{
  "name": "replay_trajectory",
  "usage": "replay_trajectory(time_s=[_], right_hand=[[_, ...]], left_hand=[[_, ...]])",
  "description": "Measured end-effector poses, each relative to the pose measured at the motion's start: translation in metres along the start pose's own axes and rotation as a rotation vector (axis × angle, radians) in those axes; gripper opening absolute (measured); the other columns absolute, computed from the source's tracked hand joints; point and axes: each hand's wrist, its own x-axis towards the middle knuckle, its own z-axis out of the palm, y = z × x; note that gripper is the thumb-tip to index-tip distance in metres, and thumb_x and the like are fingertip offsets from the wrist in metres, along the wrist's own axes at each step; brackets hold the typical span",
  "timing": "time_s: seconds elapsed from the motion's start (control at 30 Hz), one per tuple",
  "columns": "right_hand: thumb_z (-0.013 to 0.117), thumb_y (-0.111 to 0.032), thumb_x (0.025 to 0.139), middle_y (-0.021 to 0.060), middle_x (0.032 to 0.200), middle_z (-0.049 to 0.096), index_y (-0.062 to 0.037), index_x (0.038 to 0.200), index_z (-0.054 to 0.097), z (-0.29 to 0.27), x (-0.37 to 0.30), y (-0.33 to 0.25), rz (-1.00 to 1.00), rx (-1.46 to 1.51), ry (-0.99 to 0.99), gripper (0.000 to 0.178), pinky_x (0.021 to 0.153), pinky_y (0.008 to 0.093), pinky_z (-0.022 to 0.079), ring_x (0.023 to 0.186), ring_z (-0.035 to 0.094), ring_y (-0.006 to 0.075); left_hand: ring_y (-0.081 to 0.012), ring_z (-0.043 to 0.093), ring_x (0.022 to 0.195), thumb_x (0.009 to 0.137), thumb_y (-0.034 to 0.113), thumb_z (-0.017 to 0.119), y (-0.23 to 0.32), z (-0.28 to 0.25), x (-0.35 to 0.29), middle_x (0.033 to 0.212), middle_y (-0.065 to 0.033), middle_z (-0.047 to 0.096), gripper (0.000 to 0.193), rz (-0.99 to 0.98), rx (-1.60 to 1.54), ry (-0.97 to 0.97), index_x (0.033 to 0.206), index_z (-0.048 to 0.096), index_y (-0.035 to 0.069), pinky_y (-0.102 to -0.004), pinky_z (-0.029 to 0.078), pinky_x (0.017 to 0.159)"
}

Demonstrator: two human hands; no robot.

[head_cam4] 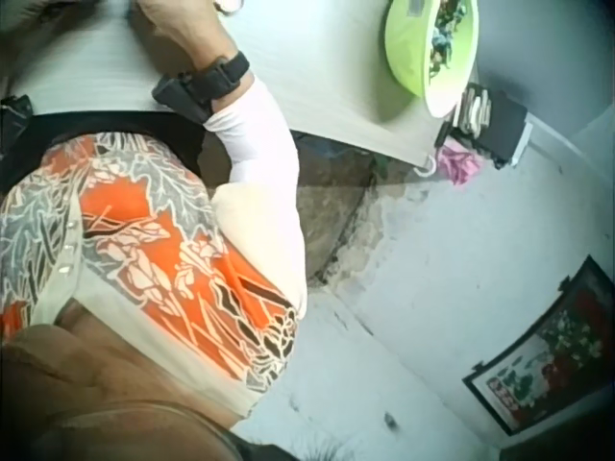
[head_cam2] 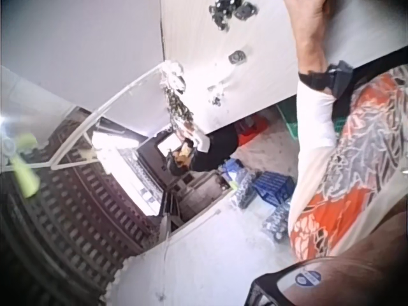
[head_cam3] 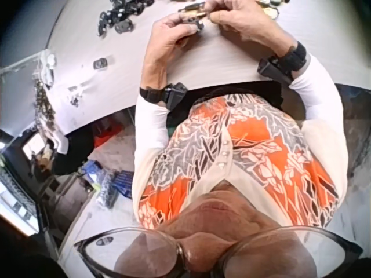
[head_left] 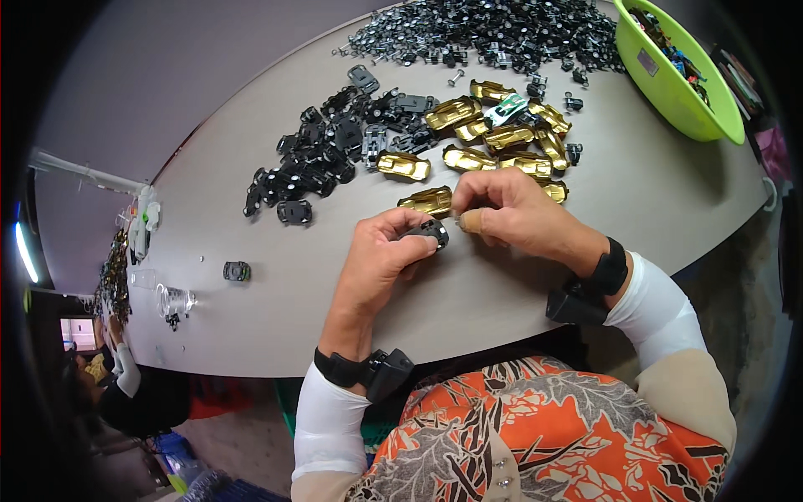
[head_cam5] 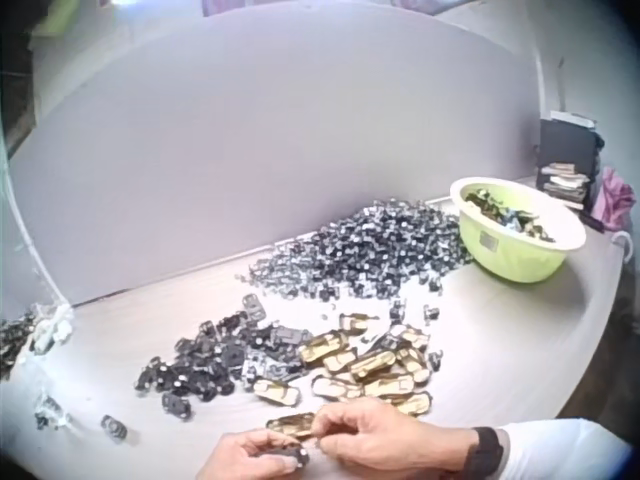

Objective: The person assembles miniature toy cars by hand at a table. They pick up black chassis and colored body shells, fit the shells onto the chassis, and place the completed units on the table. The process is repeated for multiple cars using various body colors.

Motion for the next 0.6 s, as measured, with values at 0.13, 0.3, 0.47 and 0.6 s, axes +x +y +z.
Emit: replay_trajectory(time_s=[0.13,0.3,0.47,0.6], right_hand=[[0.054,-0.004,0.073,0.0019,0.065,0.054,0.0006,0.080,0.056,0.011,0.000,-0.005,-0.087,-0.251,-0.034,0.008,0.049,0.0251,0.038,0.054,0.046,0.0076],[0.054,-0.003,0.071,0.0014,0.062,0.048,0.0007,0.077,0.053,0.017,-0.007,-0.003,-0.054,-0.352,0.021,0.007,0.051,0.0242,0.036,0.056,0.044,0.0078],[0.055,-0.002,0.071,0.0017,0.063,0.049,0.0012,0.078,0.053,0.015,-0.006,0.003,-0.172,-0.428,0.055,0.008,0.052,0.0241,0.037,0.057,0.044,0.0089],[0.056,-0.002,0.070,0.0037,0.067,0.052,0.0017,0.079,0.053,0.018,-0.003,-0.002,-0.220,-0.476,0.093,0.010,0.055,0.0251,0.038,0.061,0.046,0.0110]], left_hand=[[-0.0026,0.049,0.054,0.072,0.006,0.067,-0.001,-0.003,-0.013,0.071,0.0011,0.059,0.023,0.001,0.004,0.021,0.094,0.063,0.000,-0.0170,0.036,0.046],[-0.0056,0.055,0.065,0.074,0.002,0.065,-0.005,-0.040,-0.049,0.079,-0.0011,0.063,0.025,0.185,-0.024,0.272,0.098,0.063,0.000,-0.0181,0.043,0.058],[-0.0062,0.057,0.072,0.074,0.003,0.065,-0.007,-0.111,-0.096,0.086,-0.0028,0.064,0.025,0.190,0.256,0.688,0.099,0.064,-0.001,-0.0190,0.045,0.063],[-0.0126,0.058,0.082,0.073,0.005,0.066,-0.017,-0.156,-0.111,0.093,-0.0078,0.064,0.026,0.215,0.691,0.957,0.098,0.064,-0.003,-0.0255,0.047,0.073]])
